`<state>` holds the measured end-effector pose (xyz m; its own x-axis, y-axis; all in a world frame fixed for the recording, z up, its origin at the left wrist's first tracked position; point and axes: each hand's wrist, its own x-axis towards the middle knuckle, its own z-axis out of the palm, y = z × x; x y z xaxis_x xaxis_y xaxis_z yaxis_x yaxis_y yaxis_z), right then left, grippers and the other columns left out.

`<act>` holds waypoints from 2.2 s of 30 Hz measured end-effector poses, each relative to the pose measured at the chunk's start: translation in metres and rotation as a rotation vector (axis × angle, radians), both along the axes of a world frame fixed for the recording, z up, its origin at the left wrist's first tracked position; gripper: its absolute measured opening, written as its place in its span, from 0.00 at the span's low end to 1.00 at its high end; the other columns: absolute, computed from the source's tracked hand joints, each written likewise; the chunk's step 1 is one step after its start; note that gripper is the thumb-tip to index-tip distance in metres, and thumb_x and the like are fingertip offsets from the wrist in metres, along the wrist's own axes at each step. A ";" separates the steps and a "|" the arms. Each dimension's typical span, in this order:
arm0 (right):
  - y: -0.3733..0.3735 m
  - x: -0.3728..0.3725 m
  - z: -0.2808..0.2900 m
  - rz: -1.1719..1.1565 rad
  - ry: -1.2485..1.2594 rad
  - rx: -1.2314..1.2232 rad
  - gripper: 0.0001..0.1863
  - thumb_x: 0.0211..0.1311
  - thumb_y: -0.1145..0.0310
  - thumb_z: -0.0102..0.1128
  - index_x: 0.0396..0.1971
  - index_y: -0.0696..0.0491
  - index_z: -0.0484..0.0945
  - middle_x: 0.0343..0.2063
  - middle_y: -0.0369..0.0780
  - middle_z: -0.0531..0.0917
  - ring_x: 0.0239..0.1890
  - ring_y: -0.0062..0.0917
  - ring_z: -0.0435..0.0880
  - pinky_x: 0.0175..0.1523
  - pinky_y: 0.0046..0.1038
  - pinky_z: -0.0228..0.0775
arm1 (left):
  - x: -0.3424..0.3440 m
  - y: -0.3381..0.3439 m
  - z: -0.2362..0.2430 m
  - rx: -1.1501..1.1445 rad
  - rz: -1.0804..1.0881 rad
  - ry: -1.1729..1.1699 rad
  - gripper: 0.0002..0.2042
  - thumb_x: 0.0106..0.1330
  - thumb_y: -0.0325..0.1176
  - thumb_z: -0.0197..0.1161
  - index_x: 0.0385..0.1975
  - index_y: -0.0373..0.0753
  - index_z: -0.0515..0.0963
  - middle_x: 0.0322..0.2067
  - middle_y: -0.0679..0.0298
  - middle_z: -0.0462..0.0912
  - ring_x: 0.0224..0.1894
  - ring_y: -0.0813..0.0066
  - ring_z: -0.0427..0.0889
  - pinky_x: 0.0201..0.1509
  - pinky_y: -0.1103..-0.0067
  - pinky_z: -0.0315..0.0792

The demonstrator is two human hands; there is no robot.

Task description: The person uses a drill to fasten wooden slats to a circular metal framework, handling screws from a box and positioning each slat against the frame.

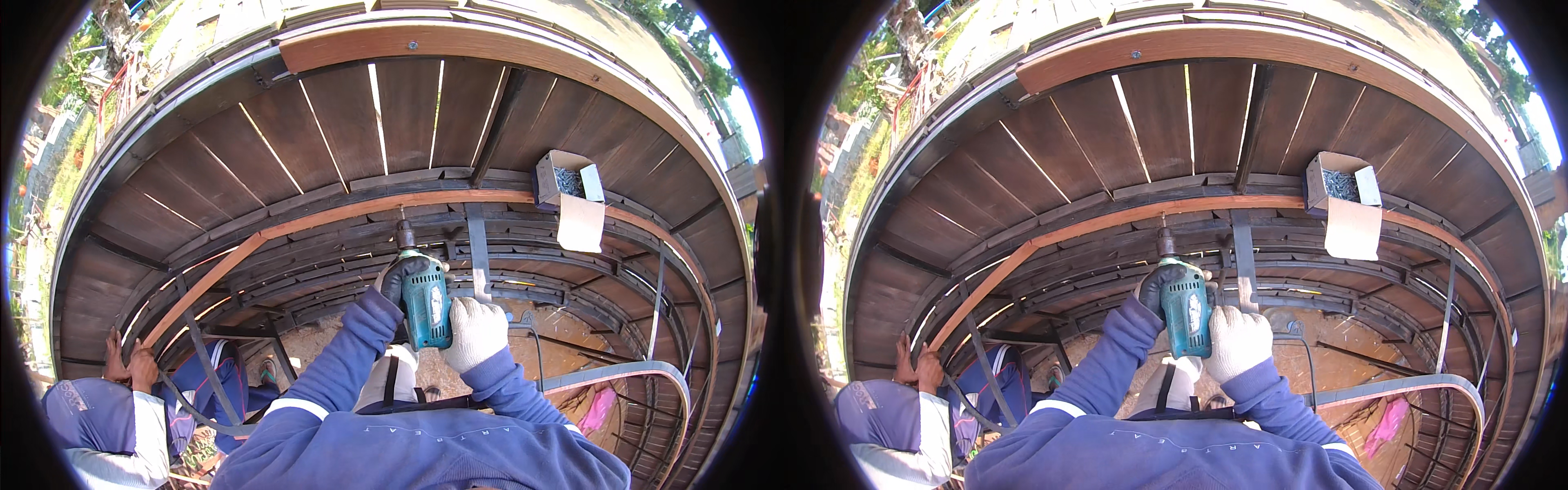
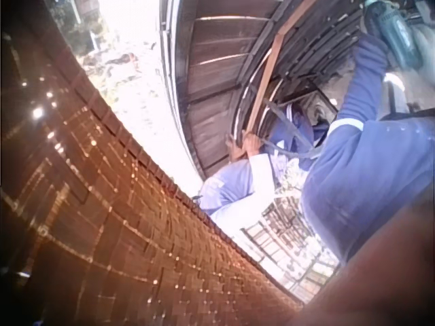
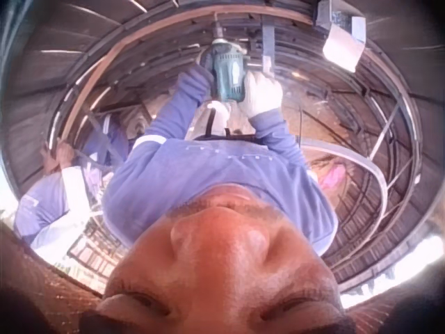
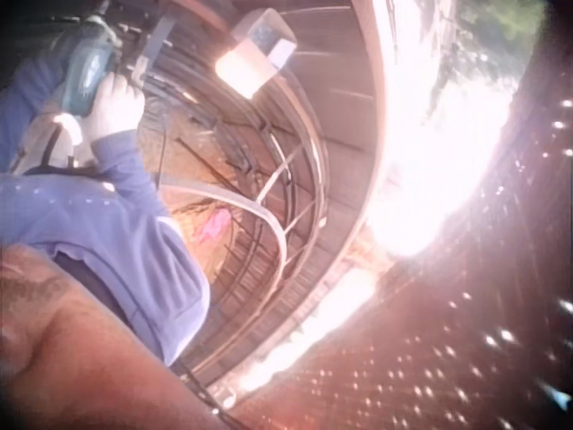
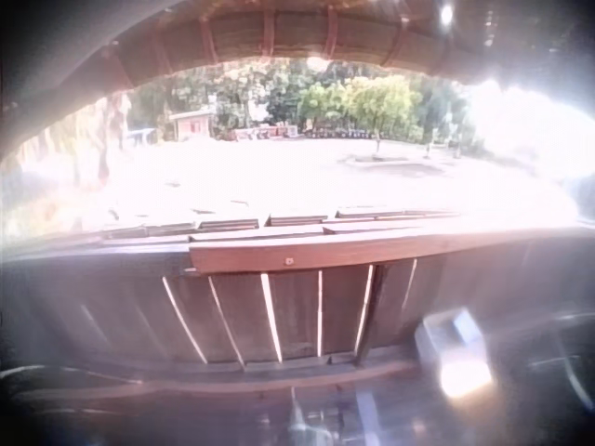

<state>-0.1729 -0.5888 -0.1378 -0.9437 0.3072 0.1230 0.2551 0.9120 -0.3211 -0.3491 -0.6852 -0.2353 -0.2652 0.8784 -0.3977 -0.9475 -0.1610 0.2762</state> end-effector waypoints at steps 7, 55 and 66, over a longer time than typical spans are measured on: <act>-0.009 0.023 0.014 0.049 -0.038 -0.024 0.27 0.38 0.60 0.76 0.41 0.54 0.79 0.34 0.42 0.82 0.38 0.40 0.84 0.44 0.41 0.72 | 0.015 -0.012 -0.015 -0.025 0.036 -0.001 0.24 0.64 0.38 0.70 0.56 0.31 0.75 0.50 0.43 0.84 0.55 0.44 0.85 0.62 0.49 0.80; 0.294 -0.058 0.129 -0.007 -0.490 0.391 0.19 0.58 0.61 0.64 0.48 0.51 0.89 0.44 0.47 0.90 0.50 0.42 0.88 0.54 0.37 0.81 | 0.211 -0.155 0.046 0.034 0.631 0.240 0.23 0.64 0.42 0.65 0.55 0.35 0.76 0.50 0.40 0.83 0.52 0.40 0.85 0.60 0.47 0.79; 0.317 -0.097 0.099 0.201 -0.562 0.387 0.17 0.58 0.65 0.64 0.46 0.54 0.88 0.43 0.50 0.89 0.47 0.46 0.88 0.50 0.40 0.79 | 0.208 -0.152 0.046 -0.002 0.619 0.215 0.26 0.61 0.44 0.67 0.56 0.34 0.77 0.50 0.41 0.84 0.51 0.41 0.86 0.62 0.47 0.78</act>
